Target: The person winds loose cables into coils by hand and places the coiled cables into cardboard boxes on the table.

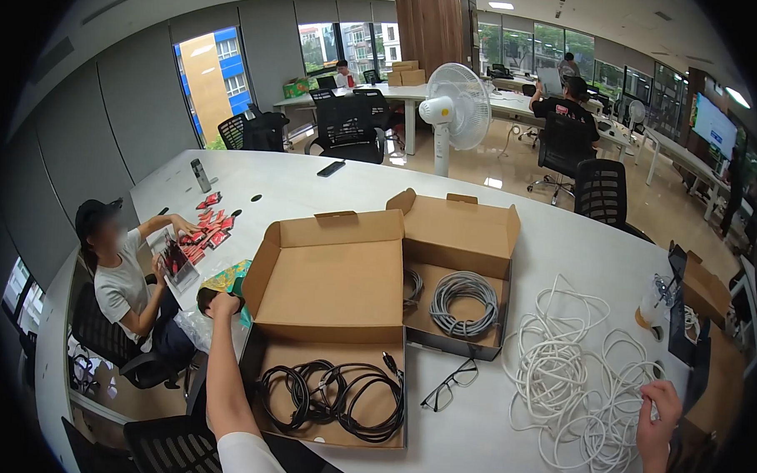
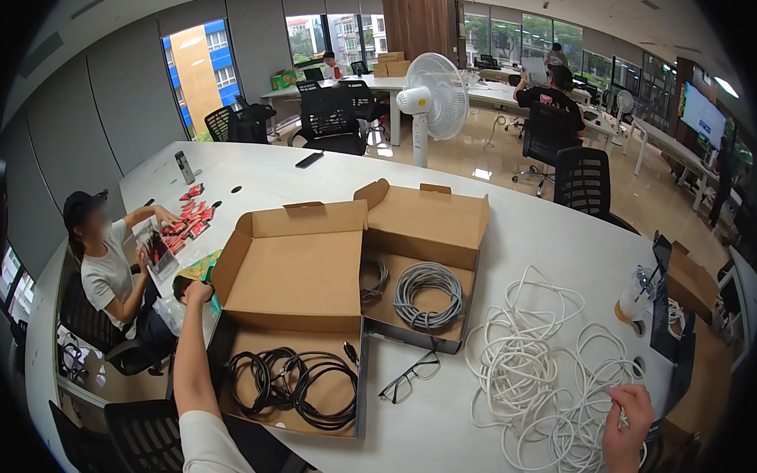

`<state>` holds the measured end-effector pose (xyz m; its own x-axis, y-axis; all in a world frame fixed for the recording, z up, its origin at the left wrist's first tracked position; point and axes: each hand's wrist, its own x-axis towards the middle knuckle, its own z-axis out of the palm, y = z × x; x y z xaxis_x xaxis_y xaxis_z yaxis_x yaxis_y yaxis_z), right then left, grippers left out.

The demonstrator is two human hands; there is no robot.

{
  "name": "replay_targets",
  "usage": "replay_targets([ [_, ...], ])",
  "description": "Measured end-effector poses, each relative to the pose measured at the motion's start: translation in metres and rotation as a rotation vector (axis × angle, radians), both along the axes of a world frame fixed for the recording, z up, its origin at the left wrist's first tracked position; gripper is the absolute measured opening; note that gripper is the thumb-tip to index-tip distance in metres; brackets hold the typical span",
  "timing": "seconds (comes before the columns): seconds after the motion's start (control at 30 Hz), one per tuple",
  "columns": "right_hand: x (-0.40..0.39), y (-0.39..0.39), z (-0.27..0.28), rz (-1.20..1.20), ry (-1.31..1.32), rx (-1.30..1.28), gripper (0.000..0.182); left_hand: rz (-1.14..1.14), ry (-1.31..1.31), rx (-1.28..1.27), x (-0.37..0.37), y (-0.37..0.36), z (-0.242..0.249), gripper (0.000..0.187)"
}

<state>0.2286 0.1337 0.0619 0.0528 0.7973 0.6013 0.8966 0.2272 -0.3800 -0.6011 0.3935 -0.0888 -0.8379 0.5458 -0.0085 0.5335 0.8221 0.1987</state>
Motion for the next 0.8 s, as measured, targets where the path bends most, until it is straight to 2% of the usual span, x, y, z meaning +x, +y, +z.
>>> replay_targets([
  [0.07, -0.003, -0.002, -0.002, 0.000, 0.021, -0.014, 0.017, -0.008, 0.002, 0.013, 0.021, -0.012, 0.020, 0.055],
  [0.2, -0.002, -0.001, -0.015, 0.046, 0.031, -0.033, 0.016, -0.125, 0.093, 0.147, 0.016, -0.030, 0.018, 0.039],
  [0.27, -0.008, -0.001, -0.019, 0.058, 0.081, -0.057, 0.016, -0.211, 0.045, 0.323, 0.042, -0.061, 0.038, 0.036],
  [0.33, -0.010, -0.002, -0.028, 0.045, 0.140, -0.073, 0.015, -0.243, -0.021, 0.385, 0.065, -0.093, 0.060, 0.035],
  [0.4, -0.010, -0.002, -0.034, 0.081, 0.143, -0.071, 0.015, -0.429, -0.073, 0.567, 0.053, -0.120, 0.052, 0.034],
  [0.47, -0.012, -0.006, -0.038, 0.119, 0.153, -0.072, 0.014, -0.517, -0.262, 0.691, 0.081, -0.156, 0.074, 0.035],
  [0.5, -0.016, -0.007, -0.037, 0.137, 0.161, -0.073, 0.014, -0.557, -0.518, 0.794, 0.101, -0.173, 0.086, 0.038],
  [0.57, -0.021, -0.012, -0.035, 0.165, 0.167, -0.067, 0.014, -0.565, -0.779, 0.816, 0.169, -0.211, 0.140, 0.041],
  [0.67, -0.028, -0.026, -0.033, 0.184, 0.172, -0.053, 0.013, -0.818, -1.069, 0.870, 0.221, -0.245, 0.161, 0.040],
  [0.77, -0.029, -0.047, -0.030, 0.197, 0.215, -0.070, 0.012, -1.294, -1.329, 0.890, 0.296, -0.279, 0.180, 0.043],
  [0.8, -0.028, -0.054, -0.029, 0.206, 0.239, -0.081, 0.013, -1.386, -1.443, 0.938, 0.331, -0.292, 0.185, 0.036],
])
